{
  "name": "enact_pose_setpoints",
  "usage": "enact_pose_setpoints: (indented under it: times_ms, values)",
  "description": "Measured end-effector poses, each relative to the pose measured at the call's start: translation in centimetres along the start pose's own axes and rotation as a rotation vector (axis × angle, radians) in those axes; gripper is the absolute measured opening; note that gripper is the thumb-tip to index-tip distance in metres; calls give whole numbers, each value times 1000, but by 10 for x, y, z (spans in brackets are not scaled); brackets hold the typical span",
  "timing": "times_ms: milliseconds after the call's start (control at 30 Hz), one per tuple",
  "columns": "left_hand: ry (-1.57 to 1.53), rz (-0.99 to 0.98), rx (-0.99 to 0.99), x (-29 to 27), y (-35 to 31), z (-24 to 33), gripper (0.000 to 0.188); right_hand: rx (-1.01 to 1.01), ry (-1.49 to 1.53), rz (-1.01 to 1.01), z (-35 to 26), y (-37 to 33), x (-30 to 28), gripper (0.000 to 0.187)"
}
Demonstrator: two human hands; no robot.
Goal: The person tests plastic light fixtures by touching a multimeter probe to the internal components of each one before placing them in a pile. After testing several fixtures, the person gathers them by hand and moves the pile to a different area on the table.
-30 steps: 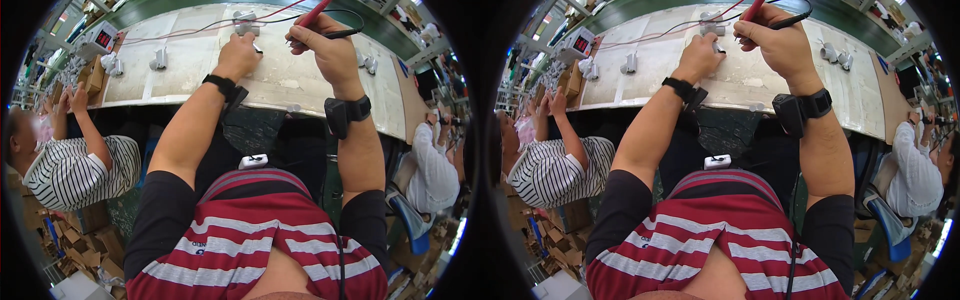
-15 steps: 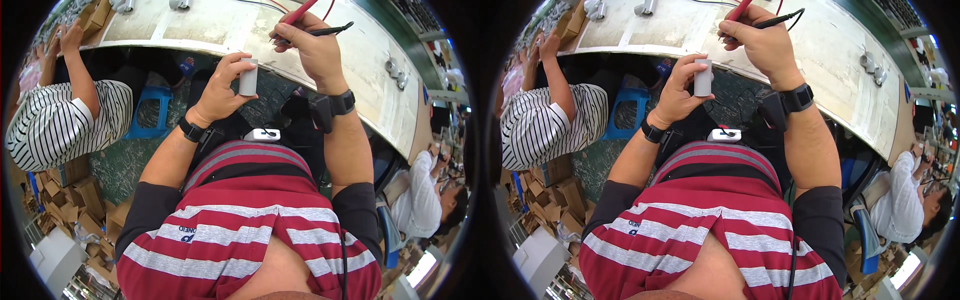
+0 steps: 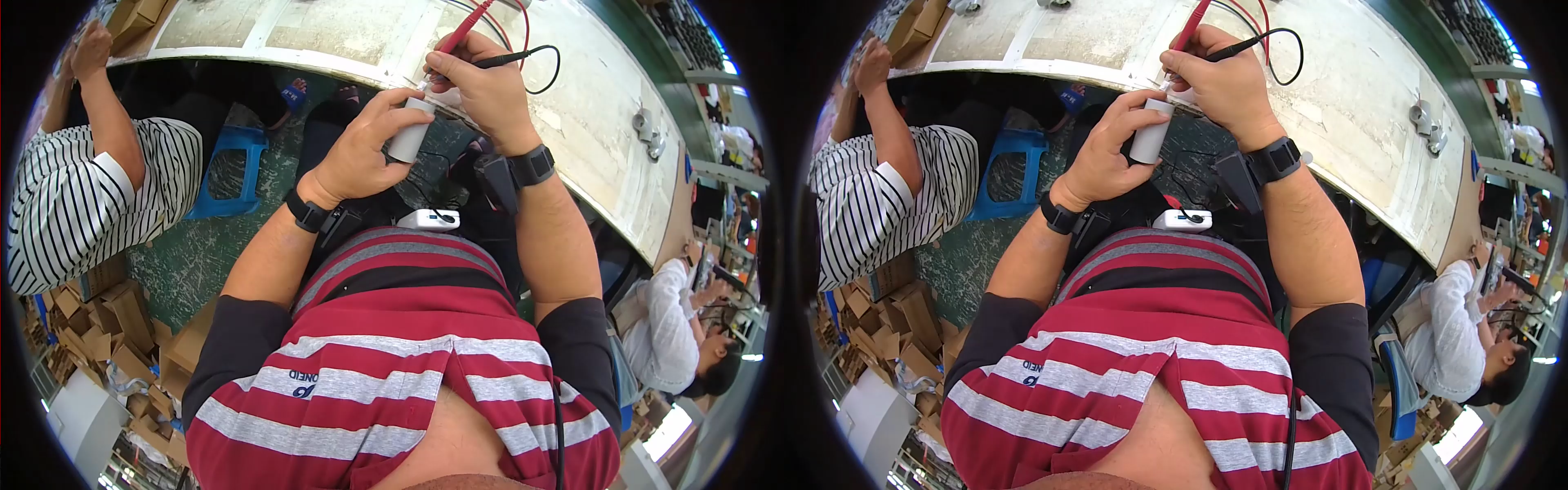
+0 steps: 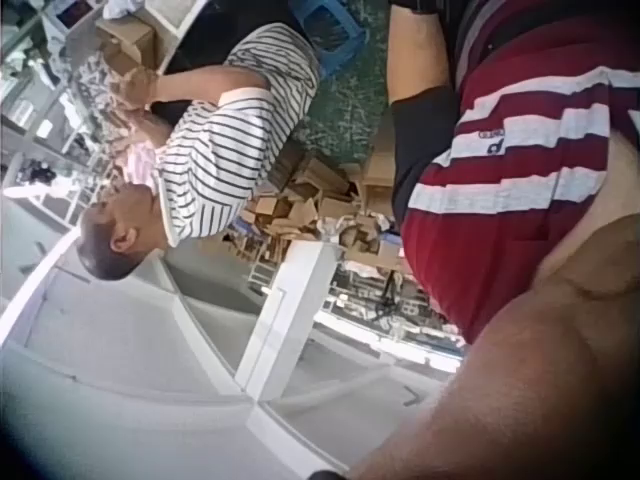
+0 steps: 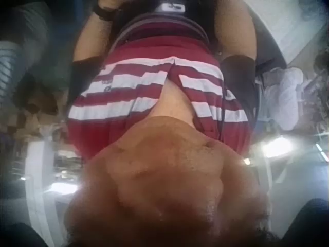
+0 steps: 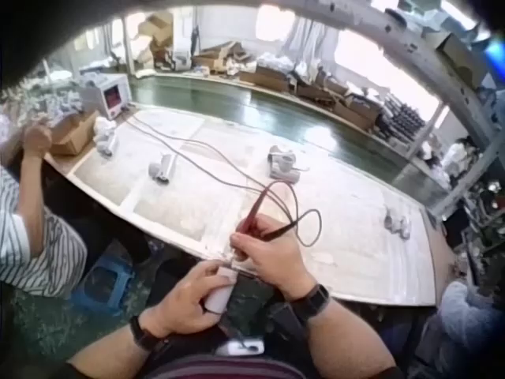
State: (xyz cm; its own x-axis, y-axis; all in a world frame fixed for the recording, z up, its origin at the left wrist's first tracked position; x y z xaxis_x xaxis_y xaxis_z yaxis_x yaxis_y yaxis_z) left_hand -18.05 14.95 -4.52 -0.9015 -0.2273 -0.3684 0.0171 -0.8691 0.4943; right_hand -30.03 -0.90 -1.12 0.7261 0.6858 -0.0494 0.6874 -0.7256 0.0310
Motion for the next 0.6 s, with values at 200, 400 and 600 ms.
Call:
enact_pose_setpoints:
  times_ms: [200, 400, 600]
  values:
    - [-803, 300, -335, 16, -11, -8, 67, -10, 26, 64, -1, 0, -2, 16]
    - [-1085, 533, -381, 17, -6, 1, 58, -45, 19, 88, 4, -11, 8, 16]
    - [-1164, 679, -426, 17, -3, 3, 47, -58, 25, 102, 10, -15, 18, 14]
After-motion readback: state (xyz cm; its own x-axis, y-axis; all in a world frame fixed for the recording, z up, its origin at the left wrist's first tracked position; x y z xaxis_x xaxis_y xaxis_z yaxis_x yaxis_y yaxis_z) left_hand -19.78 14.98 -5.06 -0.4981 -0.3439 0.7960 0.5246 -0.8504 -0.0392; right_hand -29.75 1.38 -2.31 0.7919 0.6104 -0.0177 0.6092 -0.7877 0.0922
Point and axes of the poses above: each hand's wrist, its own y-axis towards the middle knuckle, its own x-axis out of the palm, z = x × y, the point moved 3 cm from there along y, towards the middle knuckle, and after that the axes turned 1 degree about x, right-handed, at the moved point
